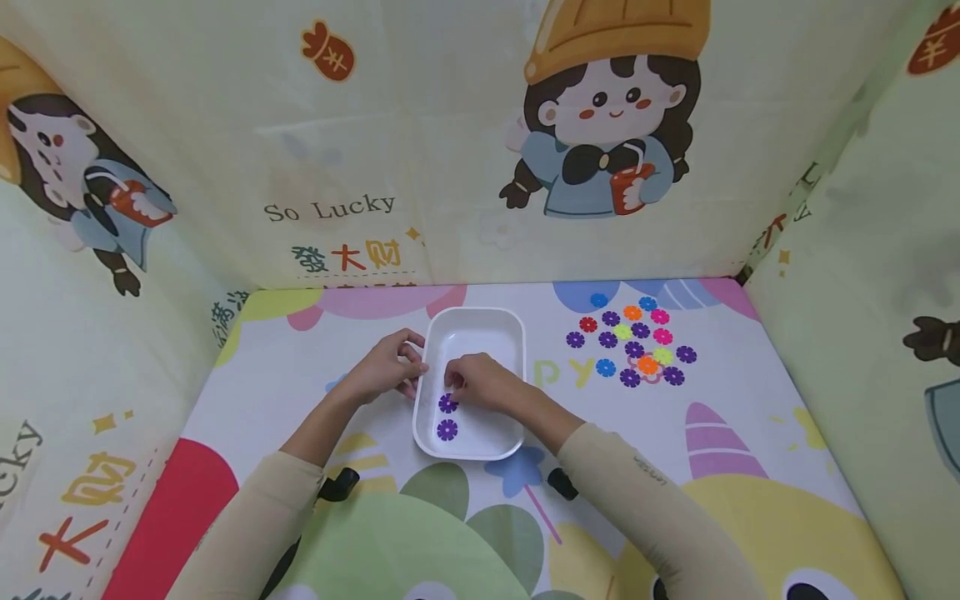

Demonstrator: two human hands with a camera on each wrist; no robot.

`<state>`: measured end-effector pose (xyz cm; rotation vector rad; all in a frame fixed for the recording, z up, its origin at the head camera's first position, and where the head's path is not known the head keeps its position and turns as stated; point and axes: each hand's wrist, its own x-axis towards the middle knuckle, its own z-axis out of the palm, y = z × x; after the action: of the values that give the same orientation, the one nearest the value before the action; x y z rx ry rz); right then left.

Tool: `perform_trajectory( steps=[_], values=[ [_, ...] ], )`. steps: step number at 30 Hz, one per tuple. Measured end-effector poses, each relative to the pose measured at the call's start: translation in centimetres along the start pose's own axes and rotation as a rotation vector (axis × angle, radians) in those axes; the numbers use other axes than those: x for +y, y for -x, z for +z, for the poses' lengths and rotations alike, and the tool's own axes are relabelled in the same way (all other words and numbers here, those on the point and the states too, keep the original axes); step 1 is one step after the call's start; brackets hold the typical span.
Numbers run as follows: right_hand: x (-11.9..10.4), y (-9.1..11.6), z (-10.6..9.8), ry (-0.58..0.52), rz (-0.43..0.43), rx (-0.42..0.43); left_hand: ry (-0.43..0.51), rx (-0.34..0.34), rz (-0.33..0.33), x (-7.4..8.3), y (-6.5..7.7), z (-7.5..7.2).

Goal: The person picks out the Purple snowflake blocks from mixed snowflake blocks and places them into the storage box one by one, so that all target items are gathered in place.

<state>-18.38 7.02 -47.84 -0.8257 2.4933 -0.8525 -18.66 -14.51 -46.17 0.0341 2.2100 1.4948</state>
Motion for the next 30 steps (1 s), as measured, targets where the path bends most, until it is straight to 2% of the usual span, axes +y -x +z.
perform_trajectory(
  steps=[4, 16, 24, 30],
  values=[
    [-0.2, 0.6, -0.9, 0.005, -0.026, 0.032, -0.003, 0.004, -0.001, -0.2, 0.0, 0.0],
    [-0.3, 3.2, -2.4, -0.048, 0.016, 0.078, -0.009, 0.009, -0.007, 0.1, 0.2, 0.0],
    [0.2, 6.0, -2.9, -0.093, -0.007, 0.237, -0.010, 0.003, -0.007, 0.3, 0.3, 0.0],
    [1.3, 7.9, -3.7, -0.064, -0.031, 0.359, -0.010, 0.000, -0.003, 0.1, 0.2, 0.1]
  ],
)
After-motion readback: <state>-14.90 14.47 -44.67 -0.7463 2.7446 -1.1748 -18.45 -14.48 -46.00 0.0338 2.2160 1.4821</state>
